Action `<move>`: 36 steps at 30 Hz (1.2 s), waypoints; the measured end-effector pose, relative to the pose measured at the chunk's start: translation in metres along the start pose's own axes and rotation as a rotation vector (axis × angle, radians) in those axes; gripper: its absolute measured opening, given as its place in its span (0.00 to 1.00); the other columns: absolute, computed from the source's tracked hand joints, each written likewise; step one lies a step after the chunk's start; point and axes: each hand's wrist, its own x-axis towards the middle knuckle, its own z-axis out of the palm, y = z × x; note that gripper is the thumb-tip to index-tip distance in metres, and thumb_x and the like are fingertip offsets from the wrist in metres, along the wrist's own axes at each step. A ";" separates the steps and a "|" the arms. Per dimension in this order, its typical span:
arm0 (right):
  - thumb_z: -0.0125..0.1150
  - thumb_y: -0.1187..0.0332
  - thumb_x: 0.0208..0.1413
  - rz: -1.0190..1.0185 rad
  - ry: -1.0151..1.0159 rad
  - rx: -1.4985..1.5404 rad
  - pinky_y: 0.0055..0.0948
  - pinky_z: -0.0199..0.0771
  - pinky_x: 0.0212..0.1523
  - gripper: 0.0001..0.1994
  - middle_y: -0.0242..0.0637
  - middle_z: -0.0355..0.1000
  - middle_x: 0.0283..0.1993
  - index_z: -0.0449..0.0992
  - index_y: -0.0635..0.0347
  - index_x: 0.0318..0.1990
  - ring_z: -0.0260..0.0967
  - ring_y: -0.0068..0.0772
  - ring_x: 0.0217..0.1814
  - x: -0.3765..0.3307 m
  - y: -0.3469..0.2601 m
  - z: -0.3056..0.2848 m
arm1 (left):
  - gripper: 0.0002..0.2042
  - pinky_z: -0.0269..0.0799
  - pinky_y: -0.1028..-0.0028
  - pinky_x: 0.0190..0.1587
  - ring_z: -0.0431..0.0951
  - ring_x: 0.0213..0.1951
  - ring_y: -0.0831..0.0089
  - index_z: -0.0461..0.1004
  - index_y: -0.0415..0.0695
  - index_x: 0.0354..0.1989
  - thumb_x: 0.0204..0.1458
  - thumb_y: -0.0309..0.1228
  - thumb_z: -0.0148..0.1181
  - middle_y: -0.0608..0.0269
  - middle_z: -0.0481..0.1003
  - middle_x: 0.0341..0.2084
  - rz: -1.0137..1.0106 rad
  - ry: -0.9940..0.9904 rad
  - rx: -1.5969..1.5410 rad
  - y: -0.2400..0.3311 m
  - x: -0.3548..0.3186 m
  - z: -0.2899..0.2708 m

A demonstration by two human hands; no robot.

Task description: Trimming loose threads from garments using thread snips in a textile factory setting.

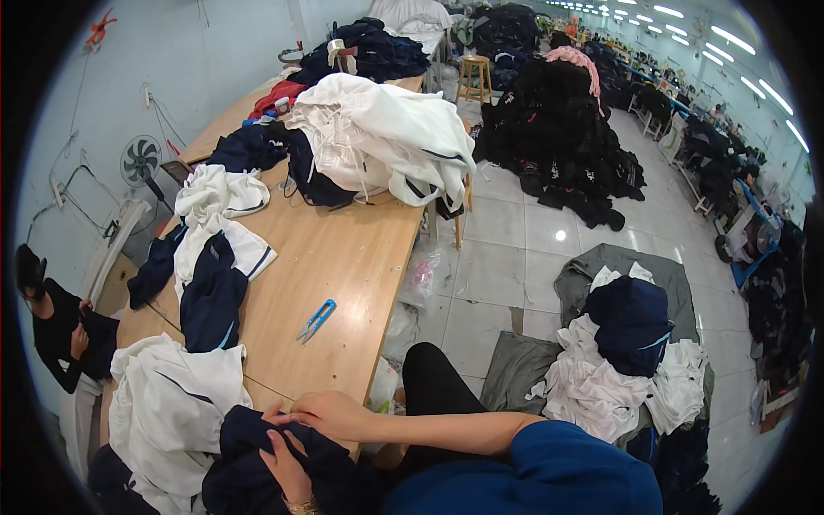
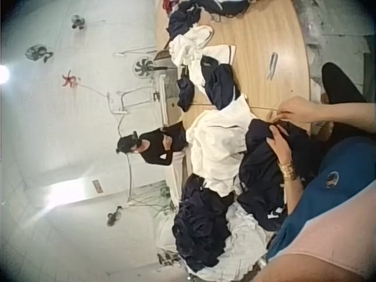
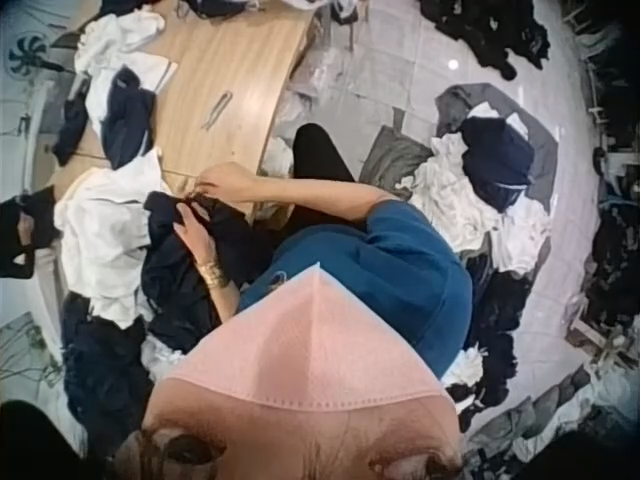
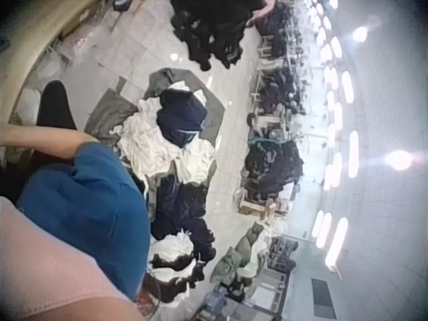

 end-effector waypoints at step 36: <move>0.53 0.58 0.58 0.280 0.269 0.635 0.24 0.64 0.33 0.18 0.37 0.70 0.26 0.72 0.70 0.32 0.63 0.21 0.30 -0.016 0.030 0.036 | 0.06 0.56 0.85 0.27 0.62 0.25 0.88 0.72 0.33 0.30 0.54 0.25 0.53 0.73 0.69 0.23 -0.137 -0.159 0.333 -0.021 0.018 -0.011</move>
